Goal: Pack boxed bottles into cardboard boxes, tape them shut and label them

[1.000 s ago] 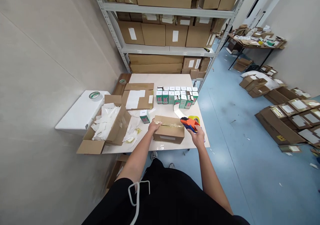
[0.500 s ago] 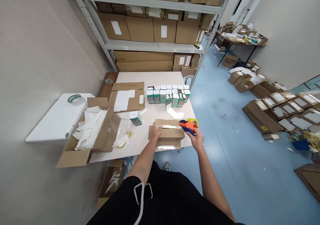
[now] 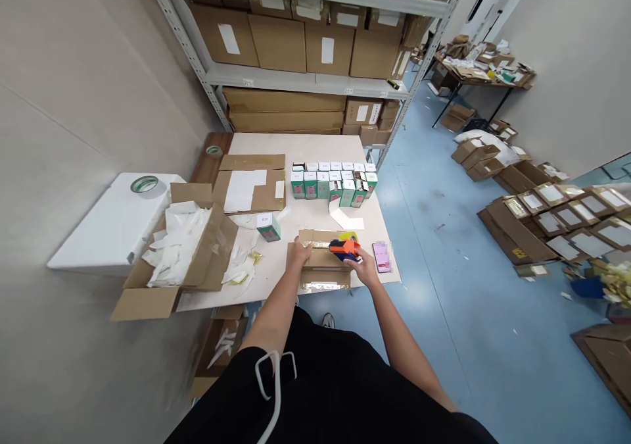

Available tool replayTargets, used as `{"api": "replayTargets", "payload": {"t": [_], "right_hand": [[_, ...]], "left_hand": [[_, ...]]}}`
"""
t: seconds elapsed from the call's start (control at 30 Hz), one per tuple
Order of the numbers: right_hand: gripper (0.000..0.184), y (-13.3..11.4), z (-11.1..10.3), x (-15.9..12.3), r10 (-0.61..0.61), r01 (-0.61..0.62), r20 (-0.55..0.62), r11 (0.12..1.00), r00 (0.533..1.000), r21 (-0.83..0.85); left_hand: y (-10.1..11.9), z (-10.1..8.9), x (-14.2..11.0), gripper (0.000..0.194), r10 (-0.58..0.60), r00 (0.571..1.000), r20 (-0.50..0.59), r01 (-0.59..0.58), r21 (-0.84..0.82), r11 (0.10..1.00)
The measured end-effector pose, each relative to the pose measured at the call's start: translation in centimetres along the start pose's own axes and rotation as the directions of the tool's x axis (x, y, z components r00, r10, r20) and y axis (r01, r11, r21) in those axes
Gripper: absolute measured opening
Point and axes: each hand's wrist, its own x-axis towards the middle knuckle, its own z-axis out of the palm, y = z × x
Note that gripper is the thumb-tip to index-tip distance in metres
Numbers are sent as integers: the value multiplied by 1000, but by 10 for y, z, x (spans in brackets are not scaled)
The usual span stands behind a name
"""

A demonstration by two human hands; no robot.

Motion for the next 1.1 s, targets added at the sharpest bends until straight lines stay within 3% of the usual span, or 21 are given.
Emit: {"api": "replayTargets", "payload": {"t": [0.1,0.2,0.3,0.4,0.47,0.57,0.67,0.8,0.87,1.0,1.1], "right_hand": [[39,18,25,2,33,-34,43,999,999,24],[40,36,35,-2,42,-42,29,999,999,-12],[40,46,34,-5,39,-38,36,999,999,-21],[41,48,30,-6,63,-65,69,998,996,18],[41,48,28,-6,77,-81,86,996,993,40],[43,48,24,-7,85,-91,94,994,992,68],[47,50,19,-8,92,-102,113,991,989,83],[51,53,16,-9,86,-98,137,992,987,82],[51,53,15,-9,87,-98,133,992,987,85],[52,53,16,-7,85,-96,126,991,988,88],[50,53,17,-6,78,-87,139,995,987,58]], "left_hand": [[-1,-8,9,97,-13,997,74,15,-35,999],[-8,-18,9,95,27,994,109,-19,-78,997],[-15,-24,-4,86,79,996,-42,-81,-51,995],[-14,-23,-23,55,197,957,-211,-218,-81,973],[-7,-19,-34,38,228,964,-135,-251,-183,951],[9,-14,-43,38,240,962,127,-186,-338,923],[26,-10,-47,47,278,913,297,-146,-400,905],[45,-6,-48,58,320,839,440,-112,-436,893],[52,-2,-48,60,309,834,456,-110,-413,904],[58,5,-45,60,240,900,364,-80,-402,912],[60,6,-44,54,236,920,312,-76,-450,890]]}}
